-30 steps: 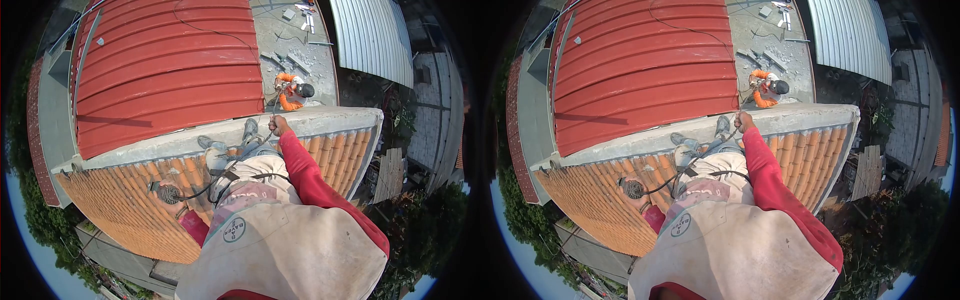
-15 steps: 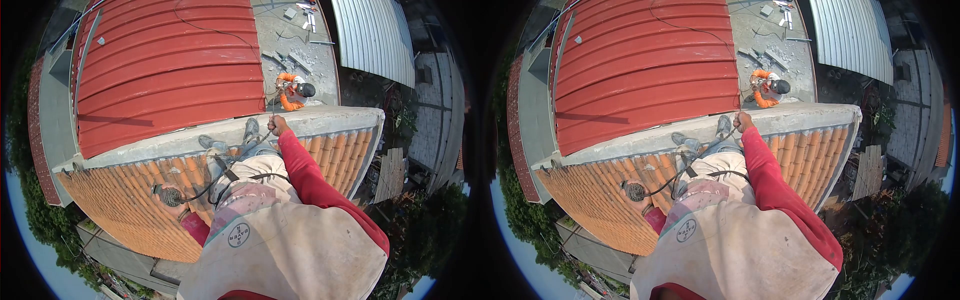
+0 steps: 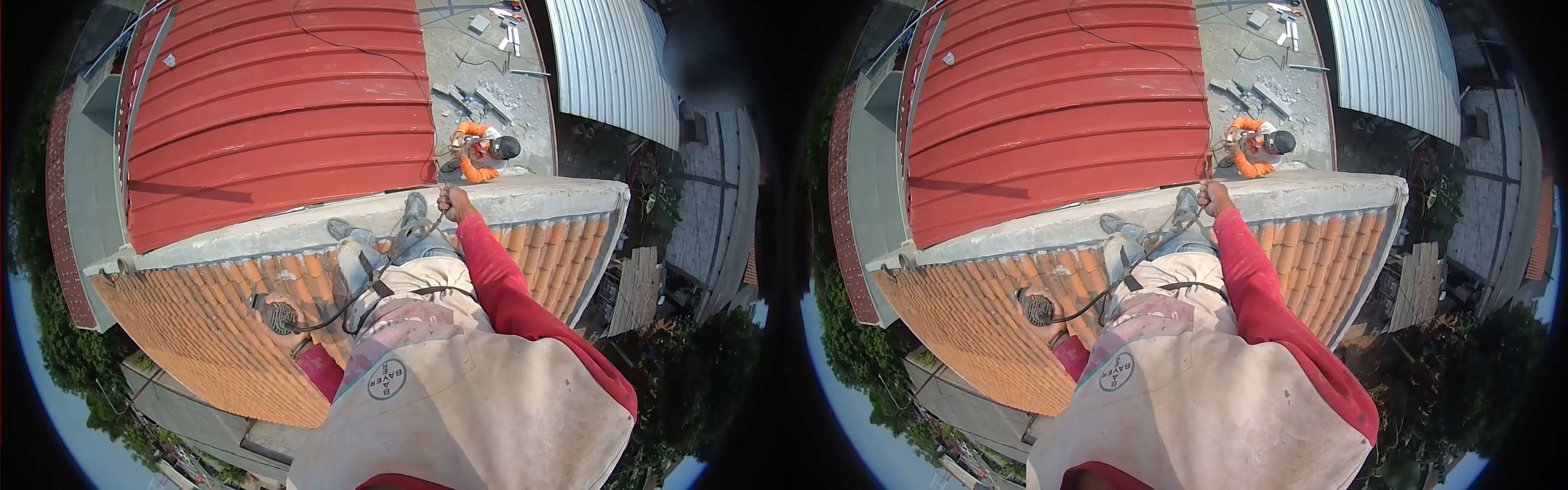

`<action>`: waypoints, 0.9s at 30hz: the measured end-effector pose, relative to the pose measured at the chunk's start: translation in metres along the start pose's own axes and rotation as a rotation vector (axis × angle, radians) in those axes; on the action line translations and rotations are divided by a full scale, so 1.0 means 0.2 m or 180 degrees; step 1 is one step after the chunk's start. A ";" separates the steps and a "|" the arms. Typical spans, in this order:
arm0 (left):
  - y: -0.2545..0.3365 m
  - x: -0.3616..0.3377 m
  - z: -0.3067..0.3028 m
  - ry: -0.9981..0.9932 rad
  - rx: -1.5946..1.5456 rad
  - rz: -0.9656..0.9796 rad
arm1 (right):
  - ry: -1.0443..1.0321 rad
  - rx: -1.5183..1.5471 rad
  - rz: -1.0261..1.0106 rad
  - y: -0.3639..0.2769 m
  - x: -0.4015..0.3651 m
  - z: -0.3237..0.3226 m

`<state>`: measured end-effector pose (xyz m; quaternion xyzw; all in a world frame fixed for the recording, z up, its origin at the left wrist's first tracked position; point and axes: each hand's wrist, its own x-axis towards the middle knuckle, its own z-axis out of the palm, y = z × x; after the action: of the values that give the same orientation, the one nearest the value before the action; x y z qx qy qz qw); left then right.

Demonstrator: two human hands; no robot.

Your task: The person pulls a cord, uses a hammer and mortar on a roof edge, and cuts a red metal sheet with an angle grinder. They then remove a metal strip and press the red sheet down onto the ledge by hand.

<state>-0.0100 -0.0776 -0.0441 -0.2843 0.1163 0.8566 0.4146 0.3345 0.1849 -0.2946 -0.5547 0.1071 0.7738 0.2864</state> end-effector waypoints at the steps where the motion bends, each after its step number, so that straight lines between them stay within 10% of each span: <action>1: 0.01 0.01 0.00 -0.0130 -0.0125 -0.0188 | -0.0060 -0.0034 -0.0014 0.00 0.00 0.03; 12: 0.40 -0.07 0.01 -0.0216 -0.0249 0.0720 | -0.1106 -0.1573 -0.0614 0.09 -0.27 0.83; 27: 1.41 -0.08 0.00 -0.0176 -0.0980 0.2074 | -0.2813 -0.2935 -0.0901 1.15 -0.90 2.51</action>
<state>-0.2216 -0.2648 -0.0454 -0.2682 0.0592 0.9586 0.0752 -0.1552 0.1822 0.0165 -0.2591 -0.4375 0.8504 0.1353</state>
